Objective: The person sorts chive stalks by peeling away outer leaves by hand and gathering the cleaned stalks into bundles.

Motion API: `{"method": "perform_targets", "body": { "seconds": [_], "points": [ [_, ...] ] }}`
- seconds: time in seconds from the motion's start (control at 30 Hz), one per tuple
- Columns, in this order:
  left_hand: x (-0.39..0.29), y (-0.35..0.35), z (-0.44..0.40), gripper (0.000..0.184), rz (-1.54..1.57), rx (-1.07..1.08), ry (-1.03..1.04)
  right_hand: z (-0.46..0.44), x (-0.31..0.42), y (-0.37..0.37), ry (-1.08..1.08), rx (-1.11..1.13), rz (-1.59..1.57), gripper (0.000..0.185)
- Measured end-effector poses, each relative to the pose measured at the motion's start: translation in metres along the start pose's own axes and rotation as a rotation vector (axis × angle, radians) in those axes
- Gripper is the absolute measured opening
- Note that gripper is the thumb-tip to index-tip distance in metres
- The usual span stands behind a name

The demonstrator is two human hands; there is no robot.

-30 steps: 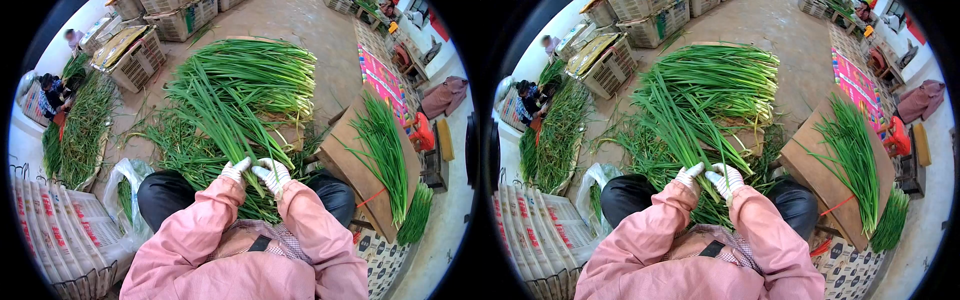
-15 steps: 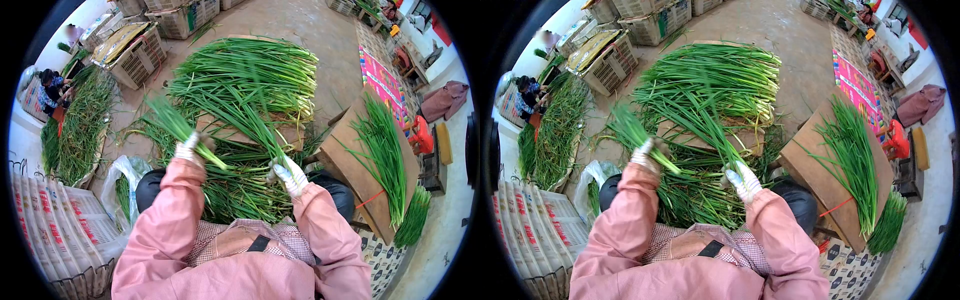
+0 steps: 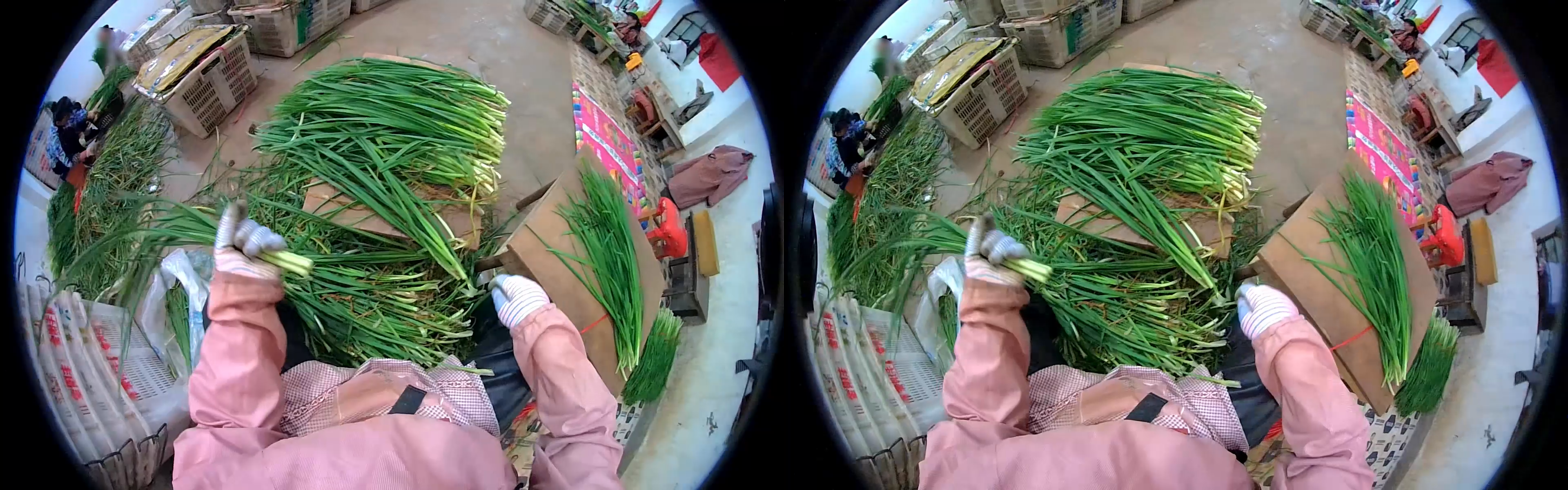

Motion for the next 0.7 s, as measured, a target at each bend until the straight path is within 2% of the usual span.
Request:
{"method": "perform_targets", "body": {
  "seconds": [0.07, 0.13, 0.17, 0.2, 0.27, 0.33, 0.37, 0.4, 0.47, 0.5, 0.53, 0.6, 0.63, 0.67, 0.7],
  "points": [
    [0.035, 0.006, 0.008, 0.016, 0.144, 0.105, -0.129, -0.008, -0.022, -0.007, -0.04, -0.192, -0.238, 0.02],
    [0.065, -0.004, 0.015, 0.016, 0.094, 0.035, -0.217, -0.008, -0.005, -0.015, -0.068, -0.213, -0.271, 0.023],
    [0.085, -0.009, 0.02, 0.012, 0.142, 0.074, -0.32, -0.006, 0.01, -0.016, -0.038, -0.158, -0.297, 0.031],
    [0.1, -0.014, 0.029, 0.013, 0.061, 0.031, -0.342, -0.013, 0.018, -0.008, -0.011, -0.075, -0.225, 0.041],
    [0.133, -0.021, 0.051, 0.01, -0.092, -0.049, -0.411, -0.044, 0.013, 0.028, 0.164, 0.024, -0.126, 0.048],
    [0.152, -0.031, 0.062, 0.015, -0.121, -0.105, -0.448, -0.07, 0.011, 0.056, 0.099, 0.177, -0.392, 0.052],
    [0.158, -0.039, 0.066, 0.016, -0.184, -0.196, -0.444, -0.115, -0.01, 0.109, -0.113, 0.092, -0.707, 0.042],
    [0.16, -0.049, 0.069, 0.017, -0.246, -0.286, -0.438, -0.08, 0.023, 0.092, -0.114, 0.33, -1.361, 0.031],
    [0.159, -0.063, 0.071, 0.021, -0.405, -0.286, -0.455, -0.053, 0.047, 0.082, -0.093, 0.485, -1.633, 0.027],
    [0.158, -0.065, 0.07, 0.025, -0.496, -0.28, -0.459, -0.038, 0.055, 0.073, -0.108, 0.584, -1.611, 0.028],
    [0.158, -0.067, 0.07, 0.029, -0.588, -0.276, -0.465, -0.031, 0.053, 0.067, -0.094, 0.485, -1.526, 0.03],
    [0.165, -0.066, 0.067, 0.034, -0.653, -0.256, -0.548, -0.039, 0.038, 0.09, -0.008, 0.538, -1.581, 0.032],
    [0.169, -0.061, 0.063, 0.031, -0.686, -0.215, -0.583, -0.04, 0.041, 0.093, -0.044, 0.516, -1.49, 0.028],
    [0.172, -0.058, 0.061, 0.029, -0.717, -0.181, -0.616, -0.045, 0.05, 0.103, -0.216, 0.666, -1.565, 0.024],
    [0.176, -0.062, 0.055, 0.035, -0.749, -0.159, -0.608, -0.035, 0.06, 0.085, -0.222, 0.496, -1.328, 0.024]
  ]
}}
Point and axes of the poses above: each hand's wrist, its own z-axis away from the middle knuckle, its own y-axis out of the palm, x = y × z, the point moved 7 cm from there along -z, towards the middle knuckle, and after that the axes turned 10 degrees about x, right-handed, at the moved point
